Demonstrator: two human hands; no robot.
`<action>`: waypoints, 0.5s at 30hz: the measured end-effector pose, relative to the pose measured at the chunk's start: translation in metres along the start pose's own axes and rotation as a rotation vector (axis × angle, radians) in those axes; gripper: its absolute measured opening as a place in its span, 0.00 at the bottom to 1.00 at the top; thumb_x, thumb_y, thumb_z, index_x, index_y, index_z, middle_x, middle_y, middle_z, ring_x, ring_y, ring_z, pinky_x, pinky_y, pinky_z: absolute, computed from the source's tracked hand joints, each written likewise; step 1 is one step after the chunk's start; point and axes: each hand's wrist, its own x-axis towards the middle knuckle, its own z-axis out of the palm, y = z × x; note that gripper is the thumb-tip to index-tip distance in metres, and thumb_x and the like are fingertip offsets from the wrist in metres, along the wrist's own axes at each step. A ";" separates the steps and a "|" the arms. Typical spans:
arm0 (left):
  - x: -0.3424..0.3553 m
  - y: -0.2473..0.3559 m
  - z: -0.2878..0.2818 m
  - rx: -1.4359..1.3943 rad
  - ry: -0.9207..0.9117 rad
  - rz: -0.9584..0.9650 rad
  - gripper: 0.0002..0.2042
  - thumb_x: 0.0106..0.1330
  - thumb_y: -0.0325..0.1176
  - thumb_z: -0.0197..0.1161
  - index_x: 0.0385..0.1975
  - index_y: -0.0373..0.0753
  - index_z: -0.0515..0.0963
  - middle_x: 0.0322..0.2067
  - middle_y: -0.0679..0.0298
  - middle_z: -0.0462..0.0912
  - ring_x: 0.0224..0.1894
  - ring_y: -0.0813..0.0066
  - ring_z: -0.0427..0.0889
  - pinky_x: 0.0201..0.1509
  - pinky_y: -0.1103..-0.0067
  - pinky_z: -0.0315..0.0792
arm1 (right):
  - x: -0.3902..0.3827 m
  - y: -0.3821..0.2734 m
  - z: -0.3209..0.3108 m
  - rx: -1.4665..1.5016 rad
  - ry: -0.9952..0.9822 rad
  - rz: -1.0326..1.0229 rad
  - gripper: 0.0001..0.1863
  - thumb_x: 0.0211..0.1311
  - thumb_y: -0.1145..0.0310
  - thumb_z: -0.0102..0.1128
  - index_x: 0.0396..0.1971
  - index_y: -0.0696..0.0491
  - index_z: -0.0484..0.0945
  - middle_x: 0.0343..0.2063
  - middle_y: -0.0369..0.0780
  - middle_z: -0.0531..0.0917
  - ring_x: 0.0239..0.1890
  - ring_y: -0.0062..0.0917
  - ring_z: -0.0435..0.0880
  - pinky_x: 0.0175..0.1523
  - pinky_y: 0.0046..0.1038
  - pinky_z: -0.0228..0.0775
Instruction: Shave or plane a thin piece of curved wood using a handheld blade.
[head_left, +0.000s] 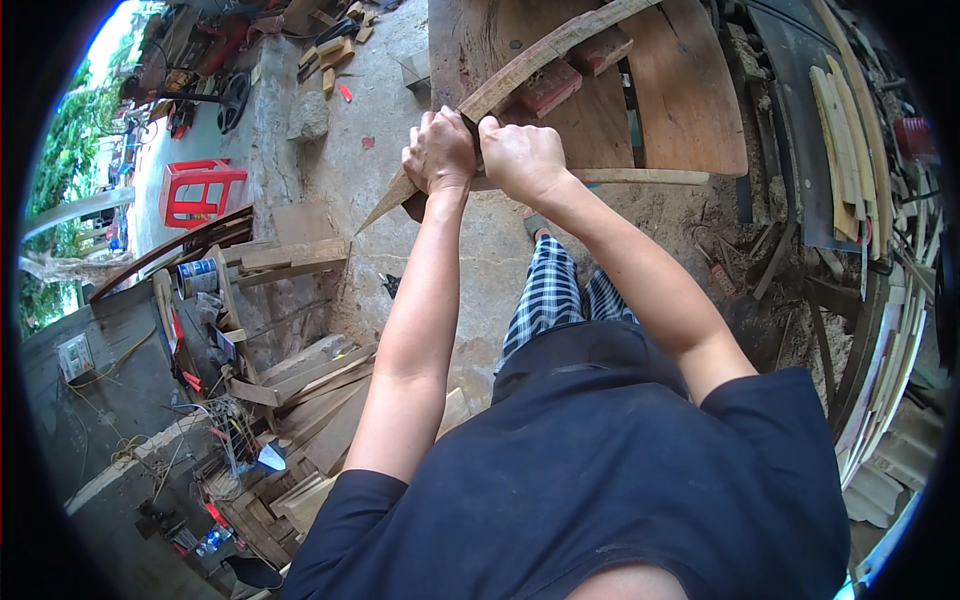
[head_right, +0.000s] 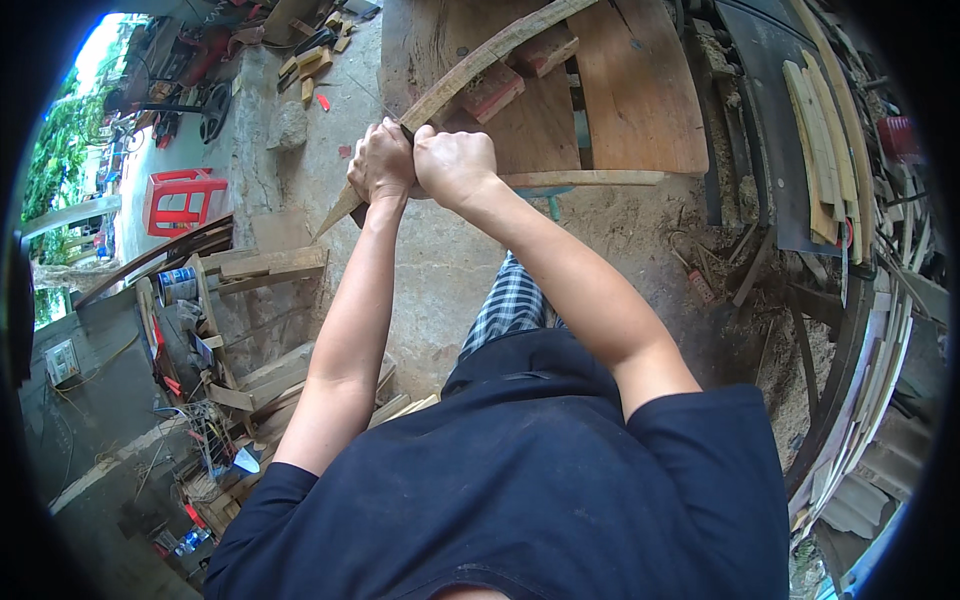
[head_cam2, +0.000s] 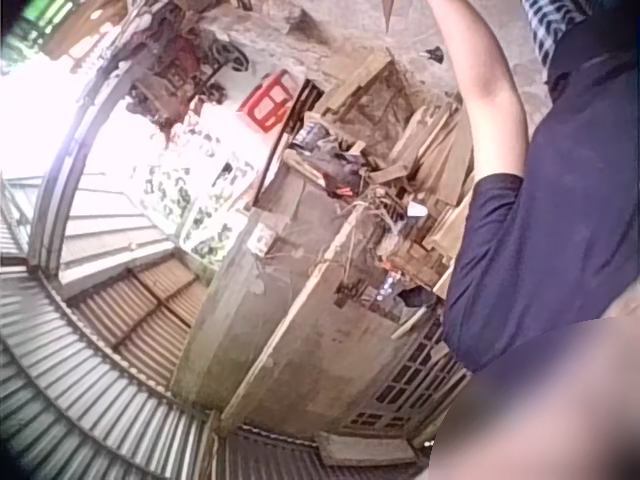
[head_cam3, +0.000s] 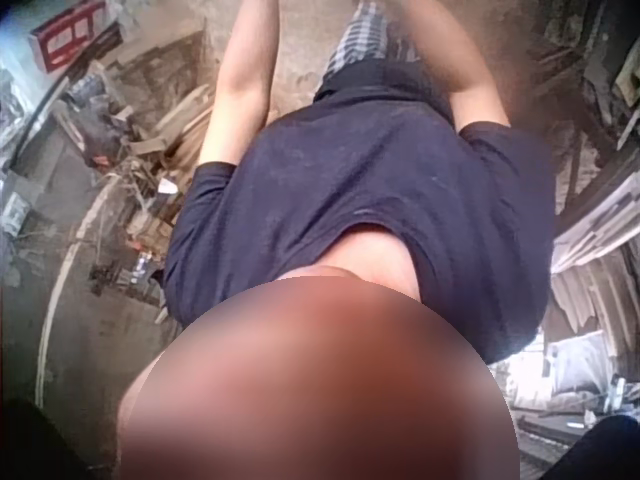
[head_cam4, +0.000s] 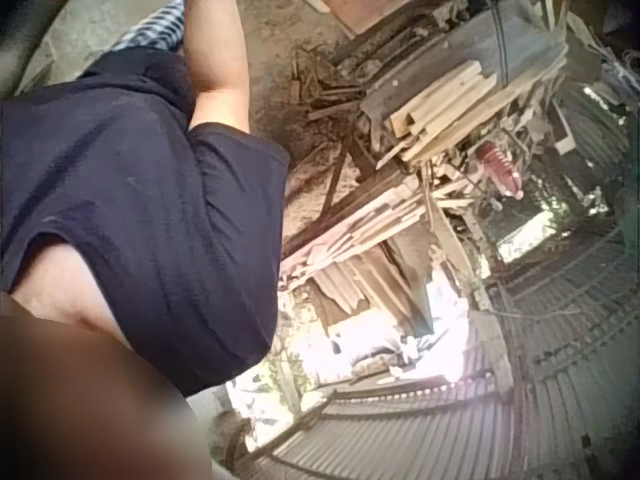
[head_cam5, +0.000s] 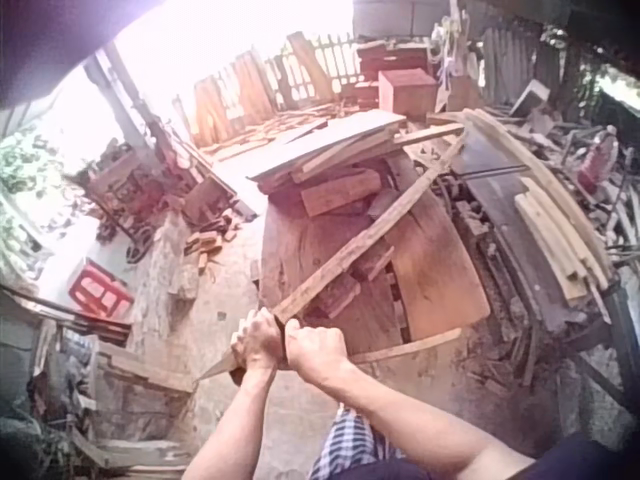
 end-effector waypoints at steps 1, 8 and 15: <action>-0.002 -0.008 0.002 -0.004 0.001 -0.019 0.20 0.69 0.43 0.42 0.30 0.38 0.80 0.35 0.57 0.83 0.41 0.59 0.81 0.45 0.64 0.73 | -0.008 -0.003 0.002 0.003 -0.010 -0.011 0.04 0.57 0.71 0.47 0.30 0.55 0.70 0.20 0.48 0.83 0.25 0.39 0.86 0.27 0.38 0.76; -0.003 -0.008 0.001 0.007 0.041 -0.017 0.20 0.69 0.43 0.42 0.29 0.39 0.80 0.35 0.58 0.84 0.41 0.59 0.82 0.44 0.63 0.73 | -0.054 0.004 -0.031 -0.046 -0.176 0.034 0.06 0.57 0.71 0.47 0.31 0.55 0.73 0.24 0.46 0.85 0.28 0.35 0.87 0.30 0.35 0.77; -0.001 -0.017 -0.002 0.053 -0.032 0.008 0.21 0.70 0.46 0.40 0.34 0.43 0.82 0.38 0.61 0.83 0.42 0.59 0.82 0.46 0.60 0.70 | -0.023 0.001 -0.001 -0.020 -0.065 0.049 0.07 0.59 0.70 0.47 0.32 0.55 0.74 0.24 0.45 0.85 0.28 0.34 0.87 0.30 0.34 0.77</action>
